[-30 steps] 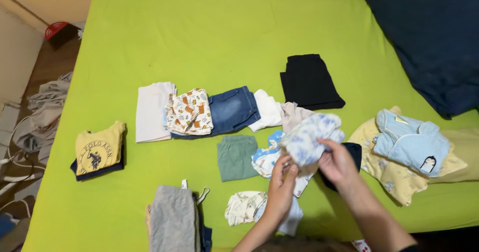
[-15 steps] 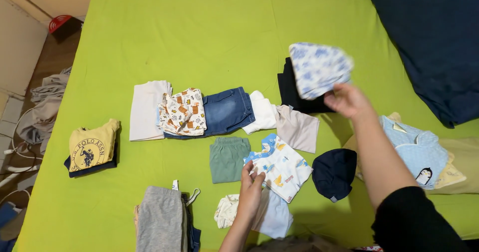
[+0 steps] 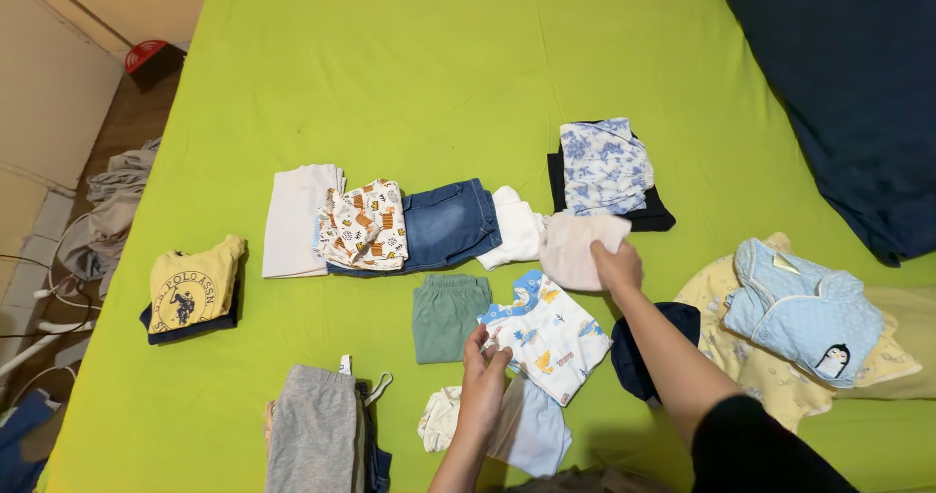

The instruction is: The person folds various baby garments on a green bedsheet and places them into an open drawer. They handle shirts, pants, and patterned items one by one, folding each piece and stacking them before transferring them to the drawer.

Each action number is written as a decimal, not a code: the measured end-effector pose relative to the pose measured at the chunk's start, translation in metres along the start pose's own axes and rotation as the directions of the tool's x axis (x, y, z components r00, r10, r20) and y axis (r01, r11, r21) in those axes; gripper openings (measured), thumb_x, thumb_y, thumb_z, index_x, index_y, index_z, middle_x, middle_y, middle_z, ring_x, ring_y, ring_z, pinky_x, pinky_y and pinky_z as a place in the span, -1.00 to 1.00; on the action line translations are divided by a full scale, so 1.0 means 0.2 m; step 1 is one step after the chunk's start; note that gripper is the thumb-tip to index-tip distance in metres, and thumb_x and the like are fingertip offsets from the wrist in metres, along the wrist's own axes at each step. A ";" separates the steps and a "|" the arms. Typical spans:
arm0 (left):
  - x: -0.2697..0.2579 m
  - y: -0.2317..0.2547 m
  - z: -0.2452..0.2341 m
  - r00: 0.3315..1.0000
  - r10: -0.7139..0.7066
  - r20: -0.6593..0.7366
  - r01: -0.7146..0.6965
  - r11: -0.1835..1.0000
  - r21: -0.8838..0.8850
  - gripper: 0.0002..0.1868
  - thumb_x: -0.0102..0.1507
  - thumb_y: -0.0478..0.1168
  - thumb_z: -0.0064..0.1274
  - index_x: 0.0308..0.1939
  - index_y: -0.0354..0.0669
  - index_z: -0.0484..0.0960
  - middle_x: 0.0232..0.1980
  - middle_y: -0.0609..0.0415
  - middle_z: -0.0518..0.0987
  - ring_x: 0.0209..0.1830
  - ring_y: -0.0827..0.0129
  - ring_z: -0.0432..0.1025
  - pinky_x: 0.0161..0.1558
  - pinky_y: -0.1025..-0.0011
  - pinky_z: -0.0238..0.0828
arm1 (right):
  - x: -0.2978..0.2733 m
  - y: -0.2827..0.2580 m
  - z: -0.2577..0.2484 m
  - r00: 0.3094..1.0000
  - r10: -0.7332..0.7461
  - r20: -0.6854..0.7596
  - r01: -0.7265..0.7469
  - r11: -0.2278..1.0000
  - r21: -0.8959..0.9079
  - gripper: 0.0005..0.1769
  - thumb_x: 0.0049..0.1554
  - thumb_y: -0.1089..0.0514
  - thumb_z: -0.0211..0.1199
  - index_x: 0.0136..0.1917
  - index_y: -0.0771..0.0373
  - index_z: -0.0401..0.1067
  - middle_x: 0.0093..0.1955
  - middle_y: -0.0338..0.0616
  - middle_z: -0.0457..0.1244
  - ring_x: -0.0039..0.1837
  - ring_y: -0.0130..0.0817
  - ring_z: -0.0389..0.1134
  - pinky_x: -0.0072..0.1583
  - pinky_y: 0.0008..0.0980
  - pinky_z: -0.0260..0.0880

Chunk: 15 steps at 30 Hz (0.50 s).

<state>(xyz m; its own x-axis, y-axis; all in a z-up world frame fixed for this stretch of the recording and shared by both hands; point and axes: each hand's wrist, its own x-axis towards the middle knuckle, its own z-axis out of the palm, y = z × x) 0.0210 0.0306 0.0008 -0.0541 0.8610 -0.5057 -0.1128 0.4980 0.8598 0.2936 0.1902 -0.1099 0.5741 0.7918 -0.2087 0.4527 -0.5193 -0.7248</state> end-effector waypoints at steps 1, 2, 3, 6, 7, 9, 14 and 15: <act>-0.01 0.02 0.00 1.000 0.012 -0.006 -0.012 1.000 0.007 -0.23 0.24 -0.20 0.00 0.52 -0.19 0.10 0.50 -0.09 0.25 0.42 0.16 0.28 0.36 0.26 0.24 | -0.04 -0.10 -0.06 0.995 -0.097 0.004 0.097 0.993 0.061 -0.42 0.07 -0.09 0.40 0.22 0.34 0.47 0.10 0.16 0.41 0.11 0.03 0.46 0.15 -0.13 0.41; -0.01 0.04 0.00 0.998 0.054 0.021 -0.053 0.998 -0.037 -0.23 0.25 -0.18 -0.01 0.52 -0.19 0.10 0.49 -0.11 0.27 0.43 0.17 0.29 0.37 0.28 0.24 | -0.10 -0.19 -0.13 0.981 -0.193 0.000 0.191 0.974 0.120 -0.48 0.09 -0.06 0.35 0.20 0.31 0.51 0.07 0.14 0.45 0.07 0.00 0.51 0.13 -0.16 0.48; -0.02 0.06 0.00 0.994 0.096 0.047 -0.092 0.992 -0.082 -0.24 0.26 -0.17 -0.01 0.52 -0.20 0.11 0.48 -0.13 0.30 0.43 0.17 0.29 0.38 0.30 0.24 | -0.16 -0.28 -0.20 0.958 -0.282 0.062 0.273 0.954 0.123 -0.43 0.07 -0.09 0.33 0.26 0.25 0.47 0.07 0.12 0.44 0.07 -0.01 0.52 0.12 -0.16 0.49; -0.05 0.13 0.02 0.984 0.129 0.127 -0.085 0.949 -0.304 -0.24 0.29 -0.07 -0.02 0.52 -0.17 0.09 0.48 -0.12 0.32 0.42 0.21 0.29 0.38 0.30 0.23 | -0.43 -0.52 -0.30 0.829 -0.535 0.163 0.544 0.839 -0.013 -0.33 0.05 -0.13 0.38 0.30 0.25 0.36 0.07 0.17 0.40 0.07 0.10 0.46 0.08 -0.07 0.46; -0.05 0.15 0.03 0.980 0.128 0.154 -0.059 0.919 -0.390 -0.23 0.30 -0.02 -0.03 0.53 -0.15 0.09 0.48 -0.11 0.31 0.42 0.23 0.29 0.38 0.29 0.23 | -0.53 -0.58 -0.32 0.769 -0.609 0.195 0.632 0.771 -0.080 -0.30 0.05 -0.14 0.42 0.30 0.28 0.33 0.06 0.19 0.38 0.08 0.16 0.43 0.06 -0.03 0.44; -0.06 0.19 0.03 0.979 0.067 0.190 0.051 0.828 -0.558 -0.24 0.27 0.00 -0.03 0.51 0.01 0.06 0.45 0.01 0.31 0.37 0.25 0.30 0.33 0.22 0.25 | -0.76 -0.68 -0.32 0.606 -0.727 0.323 0.757 0.652 0.047 -0.40 0.06 -0.04 0.36 0.29 0.22 0.32 0.11 0.13 0.39 0.10 0.11 0.44 0.07 -0.05 0.45; -0.07 0.19 -0.10 0.994 -0.023 0.105 0.093 0.673 -0.733 -0.36 0.40 0.05 -0.08 0.40 -0.33 0.25 0.23 -0.18 0.46 0.21 0.13 0.40 0.27 0.11 0.30 | -1.24 -0.77 -0.35 0.180 -0.667 0.722 0.823 0.505 0.261 -0.35 0.08 0.18 0.20 0.45 0.27 0.26 0.41 0.08 0.16 0.30 0.10 0.31 0.28 -0.12 0.33; -0.06 0.19 -0.17 0.991 -0.133 0.027 0.110 0.665 -0.739 -0.40 0.37 0.06 -0.14 0.37 -0.25 0.29 0.19 -0.16 0.50 0.19 0.13 0.43 0.26 0.10 0.32 | -1.29 -0.78 -0.36 0.093 -0.717 0.691 0.830 0.439 0.344 -0.31 0.04 0.21 0.23 0.45 0.31 0.27 0.44 0.09 0.15 0.35 0.14 0.27 0.31 -0.10 0.27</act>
<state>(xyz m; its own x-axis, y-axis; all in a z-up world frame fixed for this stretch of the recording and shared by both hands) -0.0173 0.0352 0.0382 -0.0116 0.7895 -0.6136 -0.8143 0.3487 0.4641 0.1244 0.0444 0.1052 -0.7424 0.6683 0.0470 0.4406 0.5399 -0.7172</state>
